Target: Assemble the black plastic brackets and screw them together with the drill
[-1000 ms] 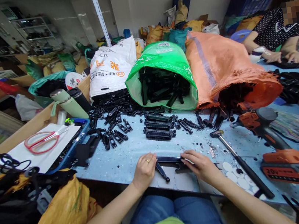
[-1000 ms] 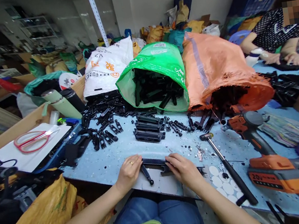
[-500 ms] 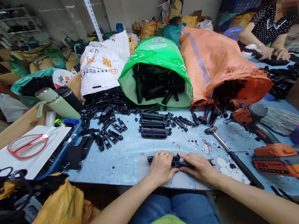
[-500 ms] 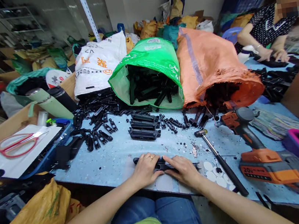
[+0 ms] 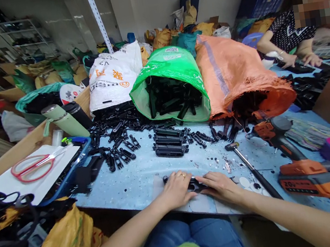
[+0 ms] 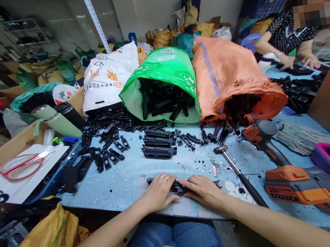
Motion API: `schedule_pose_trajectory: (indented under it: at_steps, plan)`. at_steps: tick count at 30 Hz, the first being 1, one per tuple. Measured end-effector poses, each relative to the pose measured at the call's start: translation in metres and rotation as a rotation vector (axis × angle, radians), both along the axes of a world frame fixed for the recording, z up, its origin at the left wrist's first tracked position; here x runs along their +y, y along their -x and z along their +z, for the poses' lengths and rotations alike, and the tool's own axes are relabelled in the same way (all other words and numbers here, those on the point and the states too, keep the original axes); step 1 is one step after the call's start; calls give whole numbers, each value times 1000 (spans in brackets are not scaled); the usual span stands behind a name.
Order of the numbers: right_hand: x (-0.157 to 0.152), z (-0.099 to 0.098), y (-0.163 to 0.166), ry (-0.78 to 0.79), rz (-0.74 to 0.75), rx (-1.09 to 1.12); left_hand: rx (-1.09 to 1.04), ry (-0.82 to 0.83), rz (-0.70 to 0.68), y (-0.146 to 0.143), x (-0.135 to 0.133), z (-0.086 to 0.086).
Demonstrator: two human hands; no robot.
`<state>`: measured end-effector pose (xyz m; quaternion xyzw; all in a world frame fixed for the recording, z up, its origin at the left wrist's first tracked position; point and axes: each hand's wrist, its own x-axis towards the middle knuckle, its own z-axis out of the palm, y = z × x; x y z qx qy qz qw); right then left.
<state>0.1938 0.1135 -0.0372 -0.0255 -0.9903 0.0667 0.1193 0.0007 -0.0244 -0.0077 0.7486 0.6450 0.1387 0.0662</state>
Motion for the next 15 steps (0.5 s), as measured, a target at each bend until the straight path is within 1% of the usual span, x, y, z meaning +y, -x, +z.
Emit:
schedule_pose_trajectory:
  at_steps: [2, 4, 5, 6, 7, 8, 9, 11, 12, 13, 14, 15]
  plan:
    - [2, 4, -1, -81, -116, 12, 97, -26, -41, 6, -3, 1]
    - [5, 13, -3, -145, -209, 53, 154, -46, -30, 12, -3, 3]
    - [6, 20, -4, -149, -219, 75, 151, -66, -4, 14, -3, 6]
    - [6, 30, -4, -128, -198, 92, 121, -105, 23, 15, -3, 11]
    - [4, 43, -4, -72, -156, 111, 58, -159, 38, 15, -4, 18]
    - [0, 57, -4, 22, -97, 135, -40, -222, 35, 12, -6, 27]
    - [-6, 71, -3, 151, -20, 161, -165, -292, 10, 8, -9, 37]
    - [-26, 94, 5, 478, 169, 236, -477, -390, -116, -6, -19, 56]
    - [-39, 100, 12, 645, 250, 298, -608, -437, -177, -14, -24, 64]
    - [-52, 101, 22, 796, 294, 391, -714, -490, -208, -23, -28, 70]
    - [-65, 97, 33, 923, 296, 517, -784, -551, -204, -31, -31, 74]
    - [-77, 88, 45, 1016, 237, 665, -824, -617, -168, -37, -32, 74]
